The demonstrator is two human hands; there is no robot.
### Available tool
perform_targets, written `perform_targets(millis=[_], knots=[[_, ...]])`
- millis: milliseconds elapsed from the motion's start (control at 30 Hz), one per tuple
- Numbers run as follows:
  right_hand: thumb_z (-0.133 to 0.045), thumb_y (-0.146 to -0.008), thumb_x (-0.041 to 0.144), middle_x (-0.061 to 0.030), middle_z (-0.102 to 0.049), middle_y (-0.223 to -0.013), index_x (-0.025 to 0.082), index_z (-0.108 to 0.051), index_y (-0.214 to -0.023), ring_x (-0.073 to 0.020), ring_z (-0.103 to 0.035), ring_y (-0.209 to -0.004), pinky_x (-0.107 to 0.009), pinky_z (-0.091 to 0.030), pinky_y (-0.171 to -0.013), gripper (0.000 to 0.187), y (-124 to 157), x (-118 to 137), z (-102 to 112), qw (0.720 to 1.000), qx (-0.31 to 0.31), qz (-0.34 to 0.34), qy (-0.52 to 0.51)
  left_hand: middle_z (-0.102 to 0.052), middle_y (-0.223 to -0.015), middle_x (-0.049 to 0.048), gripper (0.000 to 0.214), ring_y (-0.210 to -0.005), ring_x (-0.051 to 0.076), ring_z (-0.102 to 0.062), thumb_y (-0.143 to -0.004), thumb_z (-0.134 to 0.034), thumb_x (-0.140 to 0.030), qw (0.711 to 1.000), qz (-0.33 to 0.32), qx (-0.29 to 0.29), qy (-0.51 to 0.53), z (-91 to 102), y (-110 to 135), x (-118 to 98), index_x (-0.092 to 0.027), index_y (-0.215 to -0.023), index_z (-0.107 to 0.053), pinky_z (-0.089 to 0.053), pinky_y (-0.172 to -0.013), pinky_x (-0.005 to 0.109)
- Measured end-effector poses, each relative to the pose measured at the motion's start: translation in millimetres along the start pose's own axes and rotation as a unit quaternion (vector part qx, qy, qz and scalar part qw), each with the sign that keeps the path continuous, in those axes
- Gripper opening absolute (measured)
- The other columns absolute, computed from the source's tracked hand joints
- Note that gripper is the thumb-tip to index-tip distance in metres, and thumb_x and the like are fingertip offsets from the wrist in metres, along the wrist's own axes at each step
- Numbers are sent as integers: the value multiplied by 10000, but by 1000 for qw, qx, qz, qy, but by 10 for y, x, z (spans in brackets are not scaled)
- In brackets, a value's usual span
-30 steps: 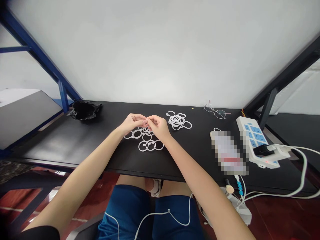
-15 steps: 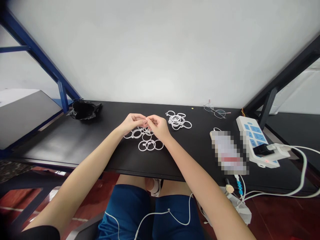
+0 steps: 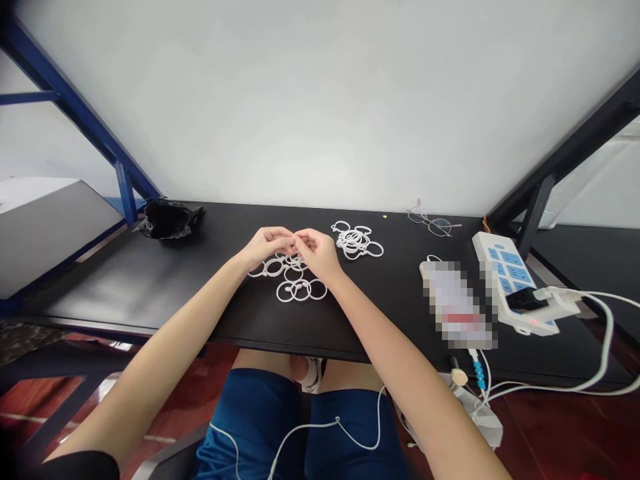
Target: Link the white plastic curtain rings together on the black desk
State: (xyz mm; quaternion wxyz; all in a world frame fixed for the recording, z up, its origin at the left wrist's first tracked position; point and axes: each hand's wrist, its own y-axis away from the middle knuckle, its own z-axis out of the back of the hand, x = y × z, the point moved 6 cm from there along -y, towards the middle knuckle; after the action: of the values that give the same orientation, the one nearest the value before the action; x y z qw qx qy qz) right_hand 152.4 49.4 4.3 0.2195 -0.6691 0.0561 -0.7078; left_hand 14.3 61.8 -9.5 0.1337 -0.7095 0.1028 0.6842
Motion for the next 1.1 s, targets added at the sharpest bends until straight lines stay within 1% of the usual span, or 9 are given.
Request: perform_targets(millis=[200, 267, 400, 467, 567, 667, 767, 867, 1100], knots=[[-613, -814, 422, -16, -641, -652, 179, -647, -841, -126, -577, -533, -270, -509, -534, 247, 0, -7, -6, 1000, -8, -7, 3, -693, -704, 46, 362, -708, 173, -704, -700, -783, -423, 999, 11, -10, 32, 7, -44, 62, -133, -747, -570, -566, -758, 334], [-599, -823, 445, -30, -654, -684, 178, -646, -835, -142, -602, -580, -265, -505, -529, 271, -15, -7, 43, 999, -32, -10, 17, -683, -706, 45, 357, -670, 161, -691, -734, -743, -445, 999, 14, -24, 45, 29, -62, 76, -133, -746, -570, -566, -731, 327], [-561, -847, 414, -67, -678, -787, 177, -639, -832, -194, -648, -756, -275, -512, -575, 250, -53, 48, 408, 977, -197, 27, 81, -665, -667, 52, 364, -516, 116, -593, -790, -644, -480, 994, 19, -87, 59, 138, -87, 89, -135, -706, -564, -539, -603, 299], [-540, -850, 341, -81, -685, -866, 178, -635, -859, -206, -649, -842, -317, -528, -712, 188, -55, 100, 633, 949, -280, 68, 124, -656, -657, 56, 386, -484, 99, -543, -793, -624, -485, 992, 19, -113, 57, 186, -92, 88, -143, -641, -532, -511, -558, 282], [-515, -808, 209, -99, -683, -984, 171, -637, -914, -223, -632, -939, -388, -481, -892, 166, -88, 89, 863, 926, -318, 68, 193, -654, -686, 60, 408, -516, 97, -536, -775, -637, -507, 989, 19, -141, 29, 219, -88, 84, -148, -618, -522, -494, -567, 273], [-540, -755, 174, -98, -674, -1044, 187, -659, -902, -272, -585, -1022, -442, -436, -933, 190, -157, -4, 886, 919, -243, 17, 311, -627, -667, 29, 385, -547, 95, -529, -719, -704, -499, 985, 2, -163, -58, 225, -68, 68, -155, -646, -545, -445, -563, 242], [-588, -741, 182, -94, -668, -1088, 202, -672, -922, -313, -546, -1078, -513, -347, -1007, 200, -179, -117, 802, 892, -164, -14, 422, -579, -617, -9, 364, -528, 89, -484, -685, -735, -480, 974, -31, -154, -161, 202, -48, 50, -169, -659, -549, -358, -510, 218], [-600, -764, 196, -94, -680, -1075, 204, -669, -971, -320, -542, -1096, -568, -227, -1070, 218, -172, -226, 721, 864, -116, -22, 489, -583, -623, -16, 341, -535, 100, -484, -677, -731, -472, 957, -51, -146, -247, 186, -30, 53, -175, -668, -564, -343, -509, 222], [-561, -795, 184, -73, -707, -1002, 203, -666, -962, -287, -574, -1022, -501, -279, -1013, 198, -166, -348, 680, 846, -66, -23, 528, -631, -649, -1, 280, -621, 133, -545, -723, -689, -438, 936, -64, -99, -332, 97, -39, 89, -168, -673, -634, -388, -596, 247]])
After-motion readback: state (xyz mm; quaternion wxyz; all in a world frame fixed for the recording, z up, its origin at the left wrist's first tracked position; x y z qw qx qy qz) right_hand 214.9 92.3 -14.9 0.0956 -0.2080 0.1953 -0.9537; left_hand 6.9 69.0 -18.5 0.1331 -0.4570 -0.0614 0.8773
